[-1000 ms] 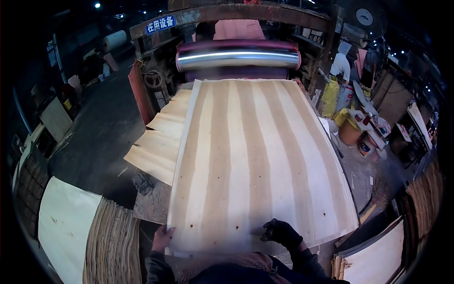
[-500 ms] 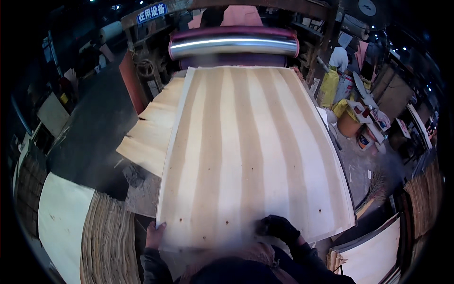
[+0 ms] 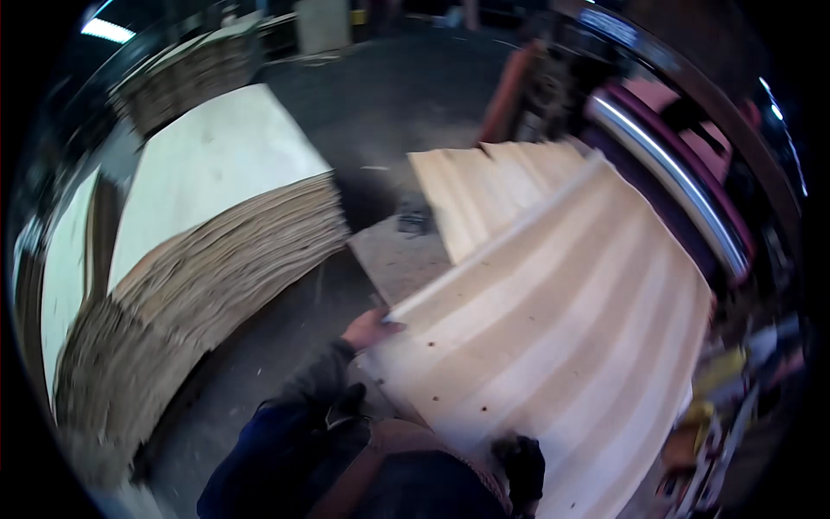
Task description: The person feeds veneer sheets through a roller gluing machine using a wooden pole, aligns and stacks the processed veneer sheets, and carries stacks of veneer sheets onto piles on the floor.
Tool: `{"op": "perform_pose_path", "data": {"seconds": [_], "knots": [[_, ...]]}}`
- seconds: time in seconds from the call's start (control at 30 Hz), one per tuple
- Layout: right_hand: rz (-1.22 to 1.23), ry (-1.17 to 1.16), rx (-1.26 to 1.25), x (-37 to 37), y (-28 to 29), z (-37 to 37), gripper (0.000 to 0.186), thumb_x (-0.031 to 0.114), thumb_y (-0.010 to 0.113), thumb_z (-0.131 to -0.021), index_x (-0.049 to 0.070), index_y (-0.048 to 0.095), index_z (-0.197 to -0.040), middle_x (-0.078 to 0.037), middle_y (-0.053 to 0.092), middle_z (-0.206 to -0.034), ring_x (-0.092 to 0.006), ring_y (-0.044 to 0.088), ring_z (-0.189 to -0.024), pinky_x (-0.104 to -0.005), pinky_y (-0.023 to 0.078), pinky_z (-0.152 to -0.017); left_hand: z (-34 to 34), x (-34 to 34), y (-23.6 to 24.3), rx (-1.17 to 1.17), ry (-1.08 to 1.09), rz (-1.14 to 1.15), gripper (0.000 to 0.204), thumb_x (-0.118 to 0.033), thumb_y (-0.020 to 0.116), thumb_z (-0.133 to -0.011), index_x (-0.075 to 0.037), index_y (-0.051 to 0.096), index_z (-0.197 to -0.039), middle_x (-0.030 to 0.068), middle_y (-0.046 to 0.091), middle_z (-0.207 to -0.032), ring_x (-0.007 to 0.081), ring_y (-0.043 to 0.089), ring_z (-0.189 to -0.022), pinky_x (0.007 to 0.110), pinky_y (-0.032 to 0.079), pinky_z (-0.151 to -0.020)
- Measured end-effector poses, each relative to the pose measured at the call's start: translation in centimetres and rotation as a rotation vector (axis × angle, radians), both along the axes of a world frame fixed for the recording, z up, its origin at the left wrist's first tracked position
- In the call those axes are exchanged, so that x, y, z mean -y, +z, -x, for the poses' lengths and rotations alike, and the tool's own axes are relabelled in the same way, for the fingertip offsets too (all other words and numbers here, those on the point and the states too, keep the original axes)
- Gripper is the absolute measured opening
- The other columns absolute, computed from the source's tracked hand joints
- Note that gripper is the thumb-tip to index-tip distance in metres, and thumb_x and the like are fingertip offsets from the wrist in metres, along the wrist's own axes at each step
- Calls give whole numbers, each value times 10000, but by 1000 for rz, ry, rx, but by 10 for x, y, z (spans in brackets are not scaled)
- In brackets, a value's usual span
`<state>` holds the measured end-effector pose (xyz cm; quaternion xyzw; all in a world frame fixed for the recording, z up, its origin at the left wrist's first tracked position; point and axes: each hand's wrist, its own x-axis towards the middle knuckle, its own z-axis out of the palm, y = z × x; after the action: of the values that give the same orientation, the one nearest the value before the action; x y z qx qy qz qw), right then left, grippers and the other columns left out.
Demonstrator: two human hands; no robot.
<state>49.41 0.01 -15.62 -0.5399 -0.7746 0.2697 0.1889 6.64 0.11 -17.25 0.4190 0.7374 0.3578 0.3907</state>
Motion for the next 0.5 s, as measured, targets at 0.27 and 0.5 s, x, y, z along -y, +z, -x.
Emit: {"op": "perform_pose_path", "data": {"seconds": [0.27,0.5], "knots": [[-419,250,89,2,0,84,223,133,569,-756,9,540,-939,-141,580,-763,-240,580,-646,-328,478,-586,61,47,1,-32,85,-177,550,-283,626,-789,18,446,-1213,204,564,-1073,311,543,-1016,350,406,-898],[7,245,-258,51,22,210,273,120,574,-759,-19,511,-985,-134,582,-769,-234,578,-652,-329,479,-626,288,197,29,-891,375,-168,573,-167,690,-711,-6,430,-1196,239,440,-1220,398,423,-1122,409,369,-953]]}}
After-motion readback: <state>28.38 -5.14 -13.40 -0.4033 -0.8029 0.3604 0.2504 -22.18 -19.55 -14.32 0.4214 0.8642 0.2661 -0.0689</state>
